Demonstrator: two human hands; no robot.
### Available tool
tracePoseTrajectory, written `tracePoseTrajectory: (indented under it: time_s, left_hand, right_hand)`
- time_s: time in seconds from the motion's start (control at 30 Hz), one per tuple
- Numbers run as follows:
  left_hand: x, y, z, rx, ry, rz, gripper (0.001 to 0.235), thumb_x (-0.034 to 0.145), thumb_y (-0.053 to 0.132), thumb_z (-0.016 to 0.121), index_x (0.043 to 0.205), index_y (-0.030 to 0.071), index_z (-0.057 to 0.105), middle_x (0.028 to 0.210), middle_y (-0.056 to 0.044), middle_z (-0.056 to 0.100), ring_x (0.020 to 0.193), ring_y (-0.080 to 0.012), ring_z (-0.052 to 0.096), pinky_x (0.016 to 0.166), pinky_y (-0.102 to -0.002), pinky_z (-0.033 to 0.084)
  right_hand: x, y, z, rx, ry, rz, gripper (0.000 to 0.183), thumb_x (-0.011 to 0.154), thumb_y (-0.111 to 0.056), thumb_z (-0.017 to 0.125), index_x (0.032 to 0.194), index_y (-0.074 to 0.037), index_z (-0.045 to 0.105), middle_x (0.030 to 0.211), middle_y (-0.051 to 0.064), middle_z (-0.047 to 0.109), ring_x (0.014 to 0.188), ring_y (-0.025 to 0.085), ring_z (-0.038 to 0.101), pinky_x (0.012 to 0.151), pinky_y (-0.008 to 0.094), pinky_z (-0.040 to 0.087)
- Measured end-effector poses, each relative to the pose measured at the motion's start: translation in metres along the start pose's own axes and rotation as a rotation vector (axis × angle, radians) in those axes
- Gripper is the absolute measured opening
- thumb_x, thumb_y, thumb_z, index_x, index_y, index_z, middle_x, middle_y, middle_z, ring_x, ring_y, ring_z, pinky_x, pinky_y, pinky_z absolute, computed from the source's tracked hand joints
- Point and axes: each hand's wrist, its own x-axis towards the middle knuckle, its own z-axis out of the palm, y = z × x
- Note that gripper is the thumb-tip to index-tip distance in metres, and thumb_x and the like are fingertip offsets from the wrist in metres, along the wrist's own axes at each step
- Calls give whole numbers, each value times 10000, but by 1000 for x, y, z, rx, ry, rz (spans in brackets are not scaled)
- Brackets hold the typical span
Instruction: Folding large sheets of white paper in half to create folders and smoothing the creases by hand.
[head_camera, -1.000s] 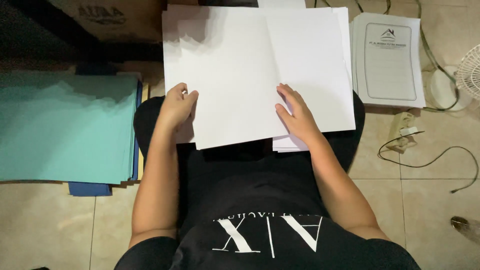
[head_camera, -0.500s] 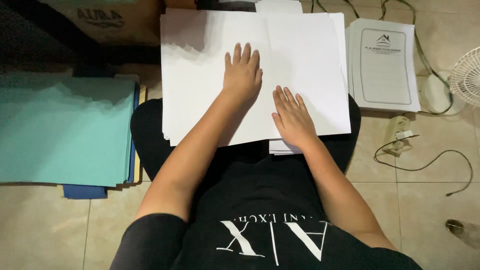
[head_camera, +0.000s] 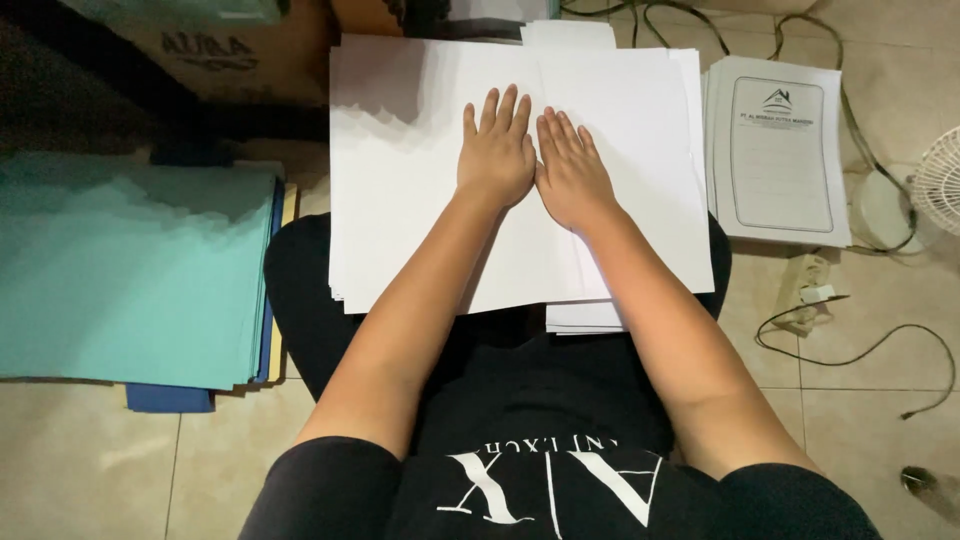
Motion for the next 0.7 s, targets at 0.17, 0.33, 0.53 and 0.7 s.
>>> tracePoseTrajectory:
  time_s: [0.17,0.33,0.53,0.7]
  left_hand:
    - [7,-4,2,33,-28,-15,612,1019,258,336,1594,51,296,1688,-129,233,1562,-305,119,1251,-547,66]
    - [4,-6,9,84,-9,10,605,1032,236,337,1580,-17,293,1678,-168,244,1553,-332,138,1240,-563,91]
    - [-2,-7,5,47,-3,17,645,980,213,370,1566,-49,303,1674,-168,259,1558,-316,148,1254,-523,108]
    - [1,-7,6,5,2,-14,614,991,193,318,1566,-23,320,1672,-137,284,1560,-288,177,1263,-499,103]
  right_hand:
    - [-59,-17,-7,6,-38,3,608,1041,-236,342,1557,75,264,1664,212,230,1552,278,164,1251,433,107]
    - [-91,-23,-9,32,-31,-49,605,1034,-222,356,1544,96,282,1651,237,258,1548,306,197,1251,445,132]
    - [6,6,0,17,11,-55,571,1044,-191,386,1538,85,314,1639,236,281,1532,324,220,1237,459,159]
    - [80,30,7,0,-5,-48,571,1084,-246,297,1573,47,259,1666,170,240,1542,257,165,1250,430,111]
